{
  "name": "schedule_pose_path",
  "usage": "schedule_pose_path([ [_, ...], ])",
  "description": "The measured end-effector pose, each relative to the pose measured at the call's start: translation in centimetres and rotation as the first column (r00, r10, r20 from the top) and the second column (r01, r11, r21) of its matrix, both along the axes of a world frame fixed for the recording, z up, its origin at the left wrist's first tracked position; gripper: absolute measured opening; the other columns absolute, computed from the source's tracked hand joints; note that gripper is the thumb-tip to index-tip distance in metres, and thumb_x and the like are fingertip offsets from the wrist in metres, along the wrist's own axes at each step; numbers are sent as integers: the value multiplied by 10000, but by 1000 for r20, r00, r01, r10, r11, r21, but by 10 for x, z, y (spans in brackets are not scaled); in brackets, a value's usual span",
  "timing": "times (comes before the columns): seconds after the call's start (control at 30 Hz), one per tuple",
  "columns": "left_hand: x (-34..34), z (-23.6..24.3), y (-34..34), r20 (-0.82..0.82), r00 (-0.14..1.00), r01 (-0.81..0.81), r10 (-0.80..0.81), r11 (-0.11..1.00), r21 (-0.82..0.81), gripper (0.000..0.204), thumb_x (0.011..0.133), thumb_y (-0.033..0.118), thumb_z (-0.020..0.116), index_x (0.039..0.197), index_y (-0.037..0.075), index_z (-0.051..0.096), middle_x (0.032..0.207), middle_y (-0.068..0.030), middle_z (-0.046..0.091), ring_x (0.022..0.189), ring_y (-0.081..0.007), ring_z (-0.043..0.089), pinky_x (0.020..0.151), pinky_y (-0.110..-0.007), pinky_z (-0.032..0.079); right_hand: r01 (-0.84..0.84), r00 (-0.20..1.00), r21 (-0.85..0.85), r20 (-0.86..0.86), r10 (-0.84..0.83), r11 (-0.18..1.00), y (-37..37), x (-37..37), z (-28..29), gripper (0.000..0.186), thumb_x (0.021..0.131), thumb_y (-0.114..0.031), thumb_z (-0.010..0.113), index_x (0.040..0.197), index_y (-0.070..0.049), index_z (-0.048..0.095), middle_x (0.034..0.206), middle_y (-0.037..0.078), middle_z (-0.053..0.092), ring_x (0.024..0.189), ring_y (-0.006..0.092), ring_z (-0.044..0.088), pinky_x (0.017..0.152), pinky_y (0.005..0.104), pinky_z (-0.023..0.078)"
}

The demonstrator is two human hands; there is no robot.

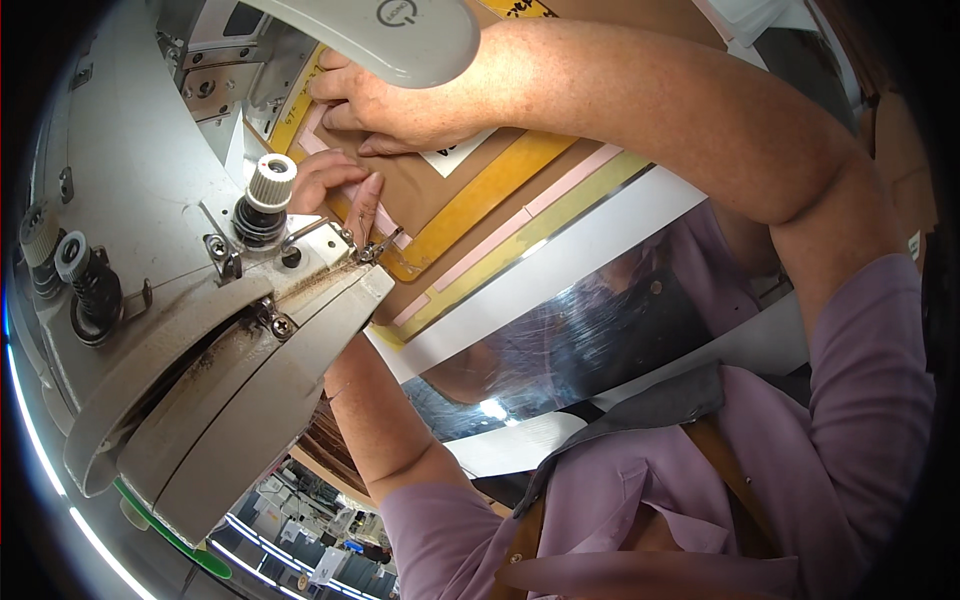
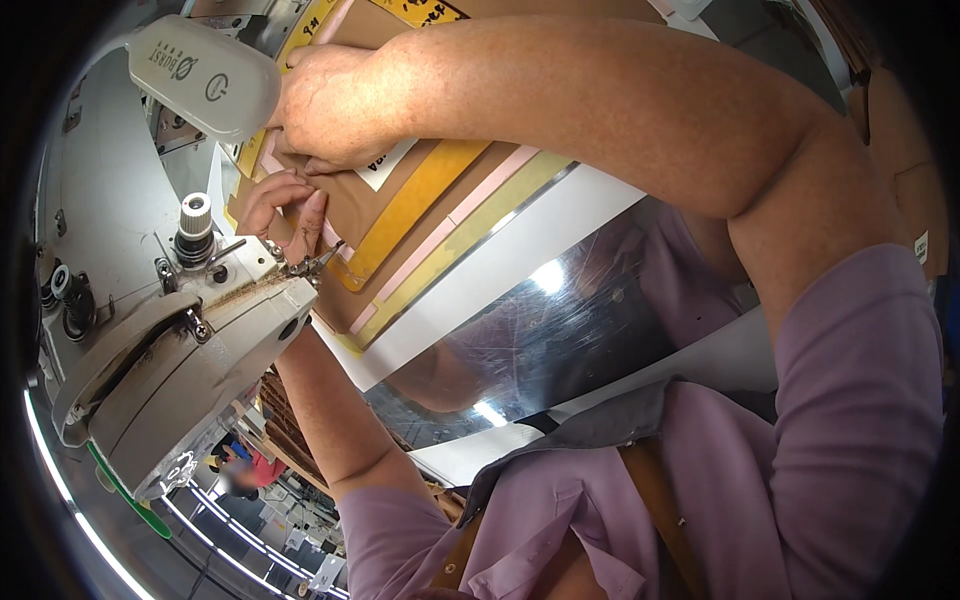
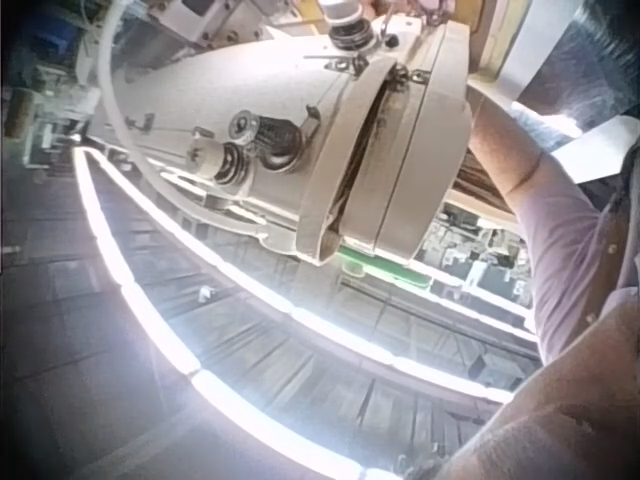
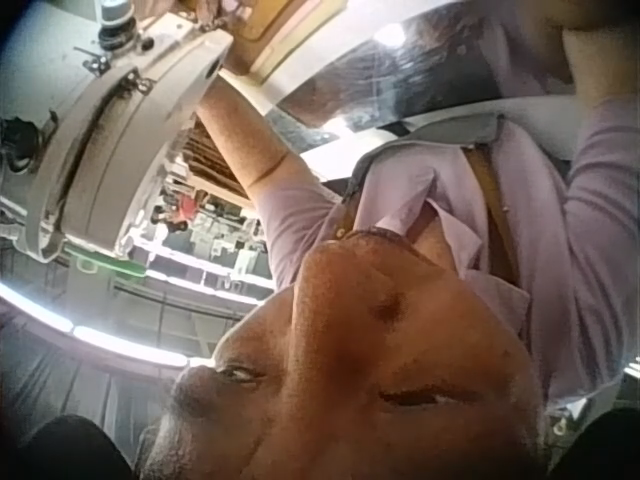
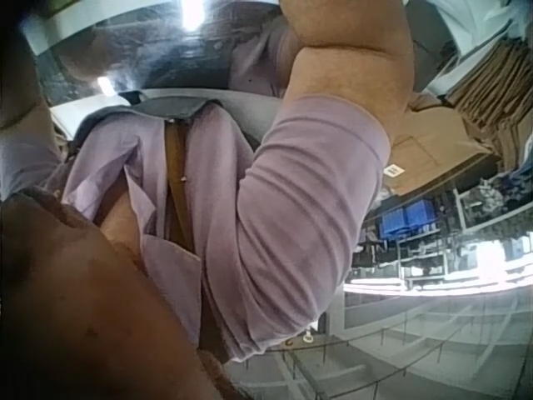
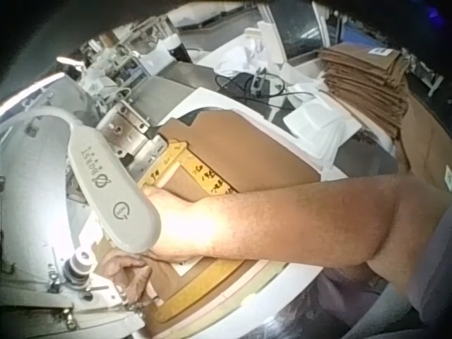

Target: Using an industrial sewing machine to stitch leather pockets onto material.

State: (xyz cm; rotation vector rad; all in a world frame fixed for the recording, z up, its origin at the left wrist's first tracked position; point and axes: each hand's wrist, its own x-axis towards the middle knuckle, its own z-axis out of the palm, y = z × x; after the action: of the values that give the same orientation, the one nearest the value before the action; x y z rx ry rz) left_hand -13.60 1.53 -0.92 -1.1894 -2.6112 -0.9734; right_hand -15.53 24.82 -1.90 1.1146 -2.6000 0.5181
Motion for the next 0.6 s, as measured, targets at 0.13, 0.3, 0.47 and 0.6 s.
schedule_pose_path([
  [0.13, 9, 10, 9, -321, 908, -350, 270, 909, -225, 255, 896, 199, 817, 1095, 63, 733, 1113, -177, 653, 988, -313, 675, 898, -417, 531, 26, 997, 31, -72, -23, 999, -3, 3, -3, 416, 1015, -452, 562, 1276, -176, 731, 1255, 3, 633, 1211, 162, 595, 974, 397, 436],
  [0.3, 3, 13, 11, -318, 927, -309, 201, 889, -338, 312, 947, 281, 732, 1178, 71, 718, 1132, -183, 621, 993, -335, 661, 861, -450, 538, 28, 999, 18, -33, -28, 999, -3, 3, -6, 426, 1026, -439, 530, 1289, -167, 727, 1243, 11, 636, 1215, 166, 587, 983, 390, 429],
  [0.47, 4, -1, -1, -305, 934, -263, 185, 936, -236, 314, 921, 194, 718, 1194, 40, 694, 1126, -199, 633, 1038, -355, 644, 887, -461, 532, 26, 996, -40, -88, -29, 999, -9, 2, -10, 431, 1029, -431, 510, 1270, -149, 730, 1252, 27, 637, 1216, 164, 577, 975, 387, 428],
  [0.6, 5, -3, -2, -278, 941, -238, 193, 961, -139, 331, 874, 83, 737, 1189, 4, 675, 1154, -209, 644, 1084, -354, 631, 966, -457, 503, 1, 999, -81, 35, 1, 997, -16, 7, -5, 427, 905, -354, 698, 1251, -107, 730, 1289, 72, 615, 1243, 231, 548, 1070, 399, 470],
])
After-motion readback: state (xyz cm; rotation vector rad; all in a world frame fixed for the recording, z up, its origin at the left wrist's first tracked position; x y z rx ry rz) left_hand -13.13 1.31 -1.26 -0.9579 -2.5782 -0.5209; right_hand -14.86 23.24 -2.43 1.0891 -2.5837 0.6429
